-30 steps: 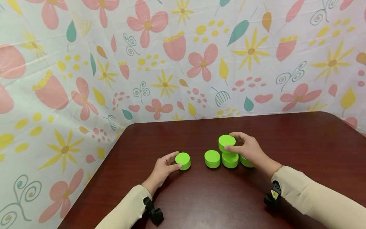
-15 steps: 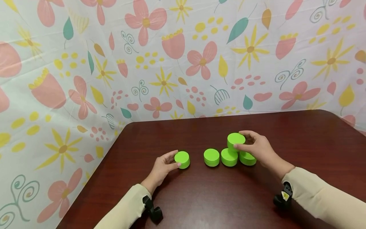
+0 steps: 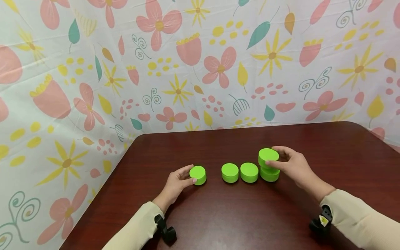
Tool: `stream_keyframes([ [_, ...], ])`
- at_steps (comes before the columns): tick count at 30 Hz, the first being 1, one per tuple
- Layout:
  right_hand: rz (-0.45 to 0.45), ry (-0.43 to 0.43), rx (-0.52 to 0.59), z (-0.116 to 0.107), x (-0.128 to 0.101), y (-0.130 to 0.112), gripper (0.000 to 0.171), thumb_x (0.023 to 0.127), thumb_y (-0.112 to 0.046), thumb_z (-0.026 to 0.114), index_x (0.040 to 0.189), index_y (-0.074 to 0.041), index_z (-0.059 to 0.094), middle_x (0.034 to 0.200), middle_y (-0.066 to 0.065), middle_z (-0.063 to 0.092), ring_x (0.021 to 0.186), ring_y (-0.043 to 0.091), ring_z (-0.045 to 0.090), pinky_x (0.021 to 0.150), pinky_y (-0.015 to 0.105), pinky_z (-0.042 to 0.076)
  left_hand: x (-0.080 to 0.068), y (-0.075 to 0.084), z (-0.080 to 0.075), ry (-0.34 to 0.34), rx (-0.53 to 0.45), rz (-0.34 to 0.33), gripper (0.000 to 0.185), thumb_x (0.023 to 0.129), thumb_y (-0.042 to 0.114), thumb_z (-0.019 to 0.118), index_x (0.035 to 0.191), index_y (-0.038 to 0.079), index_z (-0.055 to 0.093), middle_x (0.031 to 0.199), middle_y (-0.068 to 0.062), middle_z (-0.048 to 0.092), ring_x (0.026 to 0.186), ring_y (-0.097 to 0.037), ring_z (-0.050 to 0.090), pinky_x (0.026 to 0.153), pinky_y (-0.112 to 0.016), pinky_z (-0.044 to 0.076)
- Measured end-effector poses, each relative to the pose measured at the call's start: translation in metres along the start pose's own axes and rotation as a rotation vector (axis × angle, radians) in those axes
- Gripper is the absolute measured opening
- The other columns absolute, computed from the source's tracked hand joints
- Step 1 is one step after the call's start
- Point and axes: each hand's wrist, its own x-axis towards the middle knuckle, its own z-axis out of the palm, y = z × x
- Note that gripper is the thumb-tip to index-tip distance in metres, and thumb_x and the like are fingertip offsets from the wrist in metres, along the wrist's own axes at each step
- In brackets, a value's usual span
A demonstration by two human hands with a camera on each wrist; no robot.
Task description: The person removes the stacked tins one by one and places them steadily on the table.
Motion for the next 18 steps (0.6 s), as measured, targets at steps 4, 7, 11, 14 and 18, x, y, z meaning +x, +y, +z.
stream_keyframes([
  [4, -0.006, 0.018, 0.007, -0.005, -0.003, 0.004, 0.071, 0.083, -0.036, 0.069, 0.136, 0.001, 0.040, 0.125, 0.018, 0.052, 0.092, -0.005, 0.051, 0.070, 0.016, 0.048, 0.000, 0.001, 0.000, -0.001, 0.000, 0.004, 0.061, 0.081, 0.006, 0.070, 0.136, 0.000, 0.043, 0.133, -0.018, 0.050, 0.124, -0.030, 0.046, 0.085, -0.026, 0.049],
  [7, -0.012, 0.034, 0.027, -0.010, -0.004, 0.008, 0.071, 0.082, -0.034, 0.070, 0.135, 0.003, 0.040, 0.114, 0.004, 0.056, 0.085, -0.014, 0.048, 0.069, 0.015, 0.049, 0.000, 0.001, 0.000, 0.000, -0.003, 0.003, 0.062, 0.081, 0.006, 0.070, 0.136, 0.001, 0.044, 0.134, -0.018, 0.050, 0.125, -0.030, 0.046, 0.085, -0.026, 0.050],
  [11, -0.021, 0.057, 0.050, -0.016, -0.006, 0.015, 0.069, 0.082, -0.030, 0.071, 0.135, 0.004, 0.040, 0.100, -0.019, 0.052, 0.084, -0.013, 0.049, 0.068, 0.015, 0.049, 0.001, 0.001, -0.001, 0.006, 0.001, 0.002, 0.062, 0.080, 0.006, 0.071, 0.136, 0.000, 0.044, 0.133, -0.018, 0.050, 0.124, -0.030, 0.047, 0.084, -0.026, 0.050],
  [14, -0.023, 0.074, 0.058, -0.020, -0.008, 0.020, 0.069, 0.083, -0.028, 0.071, 0.135, 0.005, 0.039, 0.096, -0.025, 0.050, 0.083, -0.013, 0.049, 0.066, 0.014, 0.049, 0.002, 0.000, -0.001, 0.003, 0.009, 0.004, 0.062, 0.081, 0.005, 0.070, 0.136, -0.001, 0.044, 0.133, -0.019, 0.051, 0.123, -0.030, 0.048, 0.083, -0.025, 0.050],
  [18, -0.017, 0.092, 0.051, -0.025, -0.011, 0.026, 0.069, 0.083, -0.027, 0.070, 0.135, 0.005, 0.039, 0.094, -0.027, 0.049, 0.083, -0.014, 0.049, 0.066, 0.013, 0.048, 0.001, 0.000, -0.001, 0.001, 0.001, 0.001, 0.061, 0.081, 0.003, 0.069, 0.136, -0.001, 0.043, 0.133, -0.019, 0.050, 0.122, -0.031, 0.048, 0.083, -0.025, 0.050],
])
